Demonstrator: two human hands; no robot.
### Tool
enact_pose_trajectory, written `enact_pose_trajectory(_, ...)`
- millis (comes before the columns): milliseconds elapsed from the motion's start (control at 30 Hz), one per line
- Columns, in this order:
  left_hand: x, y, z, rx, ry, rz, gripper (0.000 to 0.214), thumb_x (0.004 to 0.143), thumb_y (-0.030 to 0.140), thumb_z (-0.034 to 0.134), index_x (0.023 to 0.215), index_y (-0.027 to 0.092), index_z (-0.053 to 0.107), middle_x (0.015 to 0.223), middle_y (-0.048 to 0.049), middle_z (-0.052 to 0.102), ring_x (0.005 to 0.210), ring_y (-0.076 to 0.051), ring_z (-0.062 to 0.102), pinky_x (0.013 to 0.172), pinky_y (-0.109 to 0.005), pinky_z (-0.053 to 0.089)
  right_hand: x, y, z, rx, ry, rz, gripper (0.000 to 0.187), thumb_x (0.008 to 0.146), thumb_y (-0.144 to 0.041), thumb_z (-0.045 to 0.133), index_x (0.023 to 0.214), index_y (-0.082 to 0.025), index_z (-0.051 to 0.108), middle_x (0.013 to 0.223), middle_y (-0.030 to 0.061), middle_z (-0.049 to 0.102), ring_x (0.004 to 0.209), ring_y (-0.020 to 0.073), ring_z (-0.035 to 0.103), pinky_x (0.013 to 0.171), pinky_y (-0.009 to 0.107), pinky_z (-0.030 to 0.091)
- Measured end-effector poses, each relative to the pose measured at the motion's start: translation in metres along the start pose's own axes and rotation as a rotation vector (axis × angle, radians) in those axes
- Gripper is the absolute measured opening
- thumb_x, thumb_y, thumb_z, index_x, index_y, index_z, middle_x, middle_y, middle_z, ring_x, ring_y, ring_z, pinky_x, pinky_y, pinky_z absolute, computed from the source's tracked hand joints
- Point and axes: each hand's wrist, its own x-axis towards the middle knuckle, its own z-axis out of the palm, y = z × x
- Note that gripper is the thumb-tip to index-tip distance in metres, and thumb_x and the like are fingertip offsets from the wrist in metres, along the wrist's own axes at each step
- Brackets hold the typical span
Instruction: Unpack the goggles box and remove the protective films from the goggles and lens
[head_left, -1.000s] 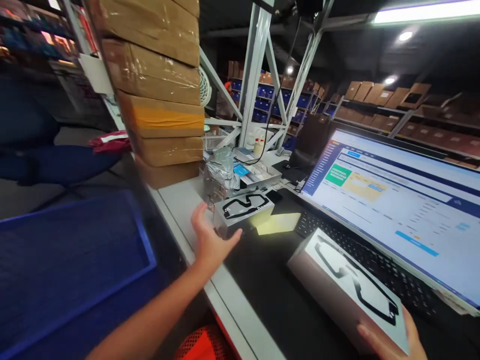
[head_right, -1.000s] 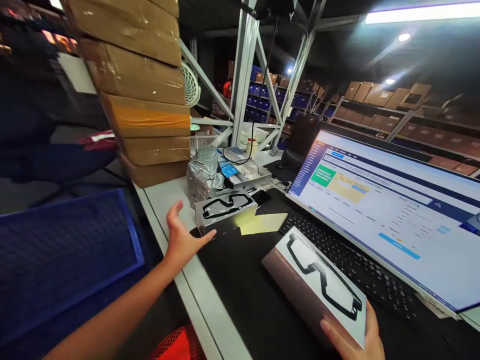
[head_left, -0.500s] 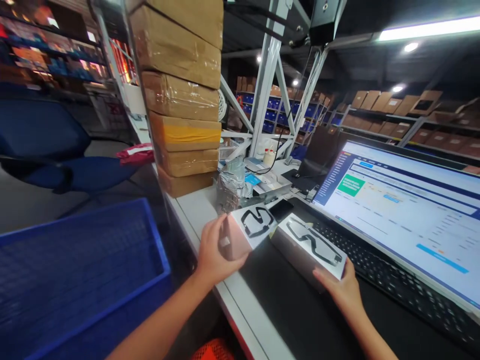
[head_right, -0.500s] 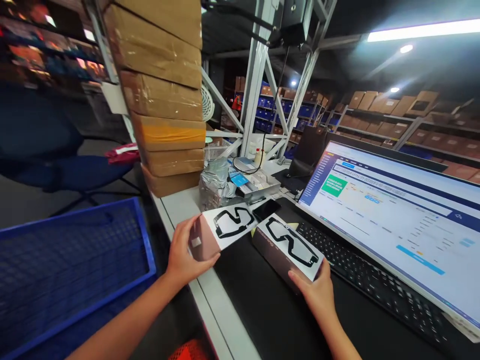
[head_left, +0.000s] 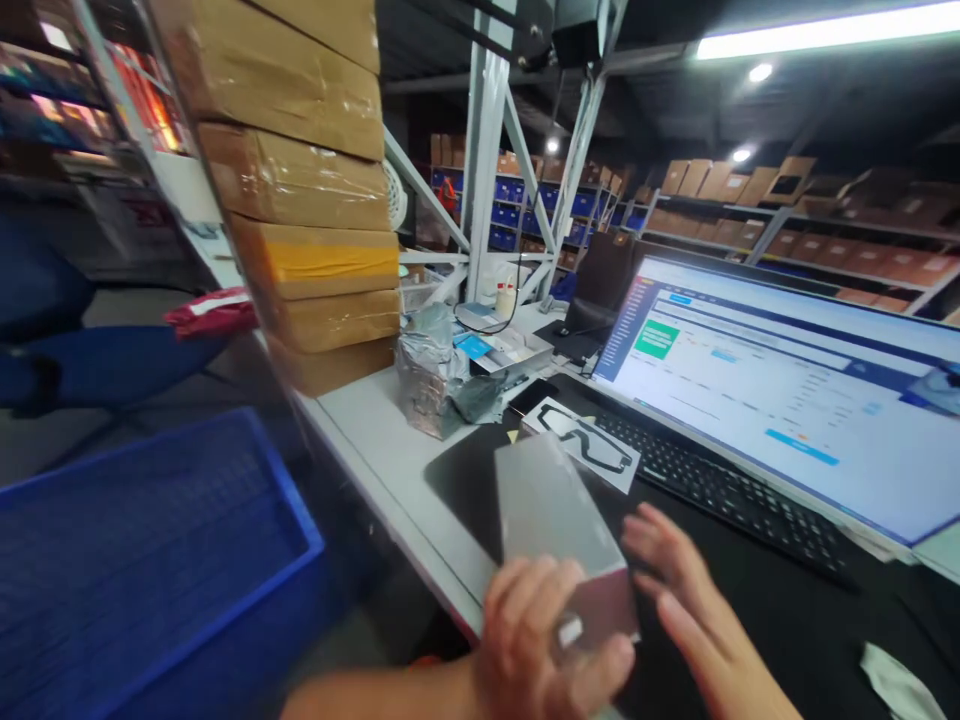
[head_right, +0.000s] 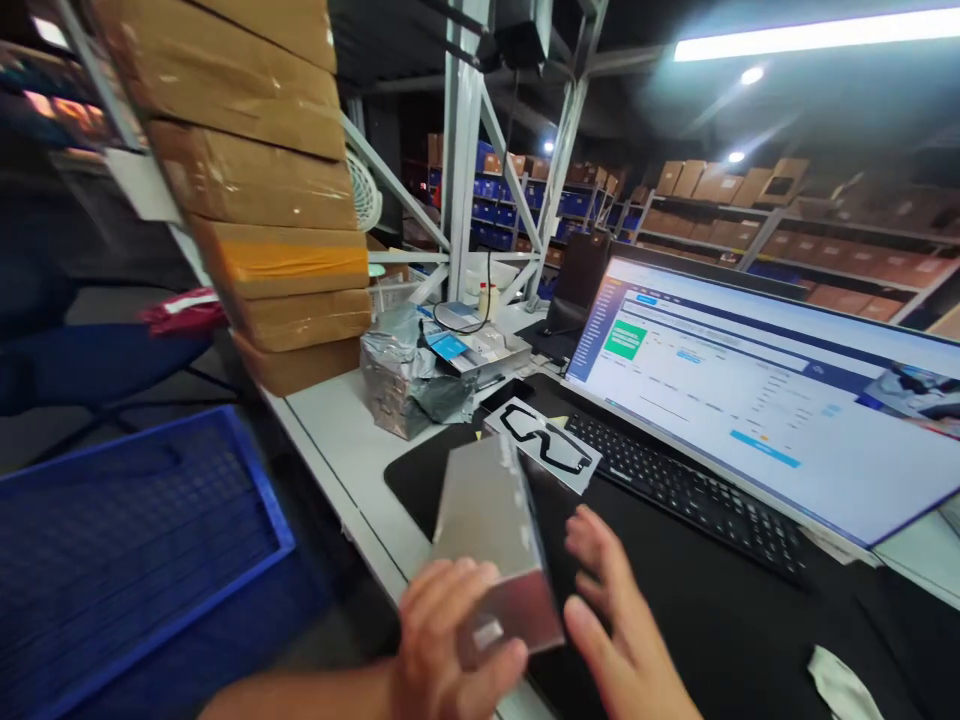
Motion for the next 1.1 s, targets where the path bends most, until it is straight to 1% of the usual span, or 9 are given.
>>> enact_pose_trajectory(67, -0.014, 0.023, 0.015, -0.057, -0.032, 0.131, 0.033, 0.076, 0.033, 0.079, 0.105, 0.030, 0.065, 0.121, -0.0052, 0.063, 0.116, -0.022, 0.057, 0.103, -0.040, 0.046, -0.028, -0.004, -0.003, 0.125, -0.117, 0.130, 0.065, 0.089, -0.058, 0.056, 0.147, -0.030, 0.044, 0.153, 0.0079, 0.047, 0.137, 0.0315, 0.048, 0.108, 0.044, 0.047)
enact_pose_trajectory(200, -0.029, 0.053, 0.038, -0.334, -0.142, 0.425, 0.028, 0.084, 0.047, 0.066, 0.111, 0.040, 0.066, 0.135, 0.0062, 0.060, 0.127, -0.017, 0.052, 0.109, -0.031, 0.041, -0.047, 0.008, -0.020, 0.203, 0.035, 0.403, 0.059, 0.089, -0.059, 0.058, 0.139, -0.029, 0.054, 0.147, 0.0046, 0.054, 0.137, 0.0293, 0.048, 0.114, 0.042, 0.039)
enact_pose_trajectory(400, 0.015, 0.055, 0.045, -0.609, -0.484, 0.694, 0.051, 0.091, 0.047, 0.056, 0.142, 0.046, 0.047, 0.150, 0.0056, 0.049, 0.147, -0.018, 0.033, 0.118, -0.031, 0.035, -0.047, 0.043, -0.058, 0.093, 0.343, 0.402, 0.057, 0.080, -0.063, 0.065, 0.119, -0.022, 0.063, 0.117, 0.0128, 0.071, 0.112, 0.0323, 0.065, 0.100, 0.047, 0.050)
enact_pose_trajectory(500, 0.040, 0.035, 0.057, -0.679, -0.692, 0.655, 0.061, 0.080, 0.044, 0.072, 0.138, 0.038, 0.054, 0.155, -0.0030, 0.044, 0.151, -0.025, 0.025, 0.120, -0.041, 0.031, -0.064, 0.056, -0.069, 0.091, 0.382, 0.236, 0.056, 0.085, -0.057, 0.063, 0.130, -0.026, 0.052, 0.130, 0.0139, 0.063, 0.120, 0.0301, 0.061, 0.104, 0.048, 0.048)
enact_pose_trajectory(600, 0.056, 0.010, 0.082, -0.645, -0.820, 0.563, 0.108, 0.061, 0.058, 0.084, 0.150, 0.018, 0.036, 0.161, -0.0204, 0.026, 0.151, -0.038, 0.019, 0.120, -0.057, 0.024, -0.085, 0.054, -0.065, 0.054, 0.198, 0.133, 0.082, 0.081, -0.055, 0.069, 0.149, -0.030, 0.030, 0.153, 0.0149, 0.040, 0.138, 0.0331, 0.044, 0.110, 0.053, 0.041)
enact_pose_trajectory(733, 0.073, -0.004, 0.110, -0.657, -0.825, 0.469, 0.118, 0.064, 0.072, 0.074, 0.152, 0.011, 0.026, 0.162, -0.0270, 0.018, 0.153, -0.039, 0.011, 0.121, -0.062, 0.011, -0.087, 0.041, -0.041, -0.187, 0.157, 0.156, 0.116, 0.066, -0.050, 0.082, 0.156, -0.024, 0.014, 0.160, 0.0175, 0.023, 0.146, 0.0384, 0.028, 0.116, 0.057, 0.028)
enact_pose_trajectory(833, 0.086, -0.001, 0.116, -0.600, -0.747, 0.389, 0.104, 0.072, 0.071, 0.069, 0.150, 0.013, 0.030, 0.160, -0.0260, 0.024, 0.152, -0.037, 0.015, 0.121, -0.062, 0.008, -0.071, 0.042, -0.036, -0.131, 0.275, 0.233, 0.112, 0.061, -0.049, 0.083, 0.152, -0.019, 0.024, 0.150, 0.0193, 0.038, 0.136, 0.0383, 0.043, 0.113, 0.055, 0.034)
enact_pose_trajectory(967, 0.098, -0.008, 0.105, -0.567, -0.695, 0.318, 0.086, 0.079, 0.063, 0.069, 0.147, 0.022, 0.037, 0.157, -0.0180, 0.035, 0.151, -0.034, 0.024, 0.122, -0.062, 0.004, -0.063, 0.059, -0.062, 0.376, 0.281, 0.408, 0.090, 0.071, -0.054, 0.072, 0.146, -0.021, 0.035, 0.129, 0.0146, 0.063, 0.112, 0.0353, 0.064, 0.097, 0.052, 0.049)
enact_pose_trajectory(1100, 0.092, -0.029, 0.097, -0.723, -1.012, 0.220, 0.121, 0.061, 0.063, 0.083, 0.156, 0.024, 0.019, 0.163, -0.0189, 0.019, 0.151, -0.039, 0.017, 0.121, -0.062, 0.015, -0.072, 0.068, -0.085, 0.609, 0.225, 0.516, 0.070, 0.079, -0.056, 0.061, 0.138, -0.021, 0.048, 0.119, 0.0131, 0.071, 0.106, 0.0348, 0.068, 0.089, 0.048, 0.054)
